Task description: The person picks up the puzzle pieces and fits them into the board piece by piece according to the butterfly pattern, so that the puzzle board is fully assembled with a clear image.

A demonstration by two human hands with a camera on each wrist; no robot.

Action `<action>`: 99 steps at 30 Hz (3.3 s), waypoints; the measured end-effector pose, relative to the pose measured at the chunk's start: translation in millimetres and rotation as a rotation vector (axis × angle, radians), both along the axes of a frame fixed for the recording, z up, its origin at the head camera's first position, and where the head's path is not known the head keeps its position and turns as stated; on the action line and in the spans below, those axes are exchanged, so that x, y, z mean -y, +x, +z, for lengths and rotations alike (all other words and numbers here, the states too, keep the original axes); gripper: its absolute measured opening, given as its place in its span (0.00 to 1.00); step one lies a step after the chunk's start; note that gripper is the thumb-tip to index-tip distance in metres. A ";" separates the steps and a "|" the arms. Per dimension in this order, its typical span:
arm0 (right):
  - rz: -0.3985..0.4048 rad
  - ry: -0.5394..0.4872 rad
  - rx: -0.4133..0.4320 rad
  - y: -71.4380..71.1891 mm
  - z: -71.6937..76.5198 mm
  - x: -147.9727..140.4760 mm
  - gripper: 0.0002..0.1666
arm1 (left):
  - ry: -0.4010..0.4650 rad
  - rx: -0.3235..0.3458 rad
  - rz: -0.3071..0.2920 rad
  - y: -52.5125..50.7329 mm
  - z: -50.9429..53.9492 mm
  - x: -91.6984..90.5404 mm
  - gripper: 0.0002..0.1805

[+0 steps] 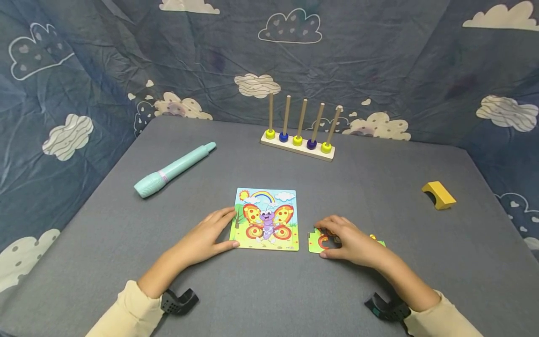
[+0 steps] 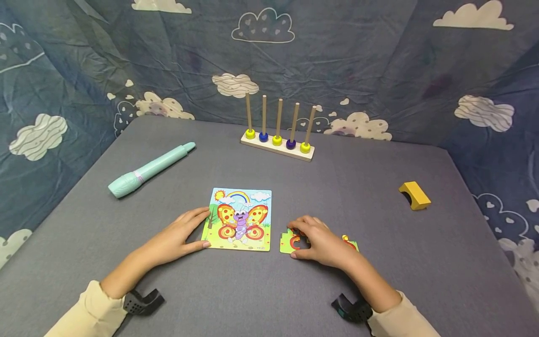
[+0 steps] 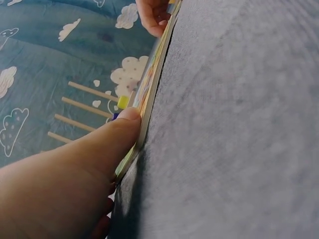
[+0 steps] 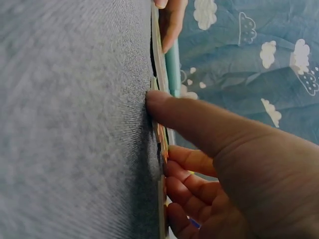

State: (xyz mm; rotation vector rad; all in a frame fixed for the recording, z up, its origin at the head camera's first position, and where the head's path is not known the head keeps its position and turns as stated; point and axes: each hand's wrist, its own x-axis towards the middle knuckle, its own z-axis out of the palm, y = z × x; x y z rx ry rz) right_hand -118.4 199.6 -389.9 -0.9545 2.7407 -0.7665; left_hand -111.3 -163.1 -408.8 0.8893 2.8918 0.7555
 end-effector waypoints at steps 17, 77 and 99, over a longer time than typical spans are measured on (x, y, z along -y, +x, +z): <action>-0.011 -0.132 -0.144 2.9 19.4 26.9 0.34 | -0.004 0.004 -0.019 -3.6 0.0 4.0 0.39; 0.107 -0.049 -0.049 -8.7 -5.5 129.5 0.38 | 0.003 -0.030 -0.089 1.8 9.4 6.6 0.21; -0.179 -0.386 -0.137 19.9 39.6 3.0 0.47 | 0.015 -0.040 -0.081 1.7 4.9 5.6 0.21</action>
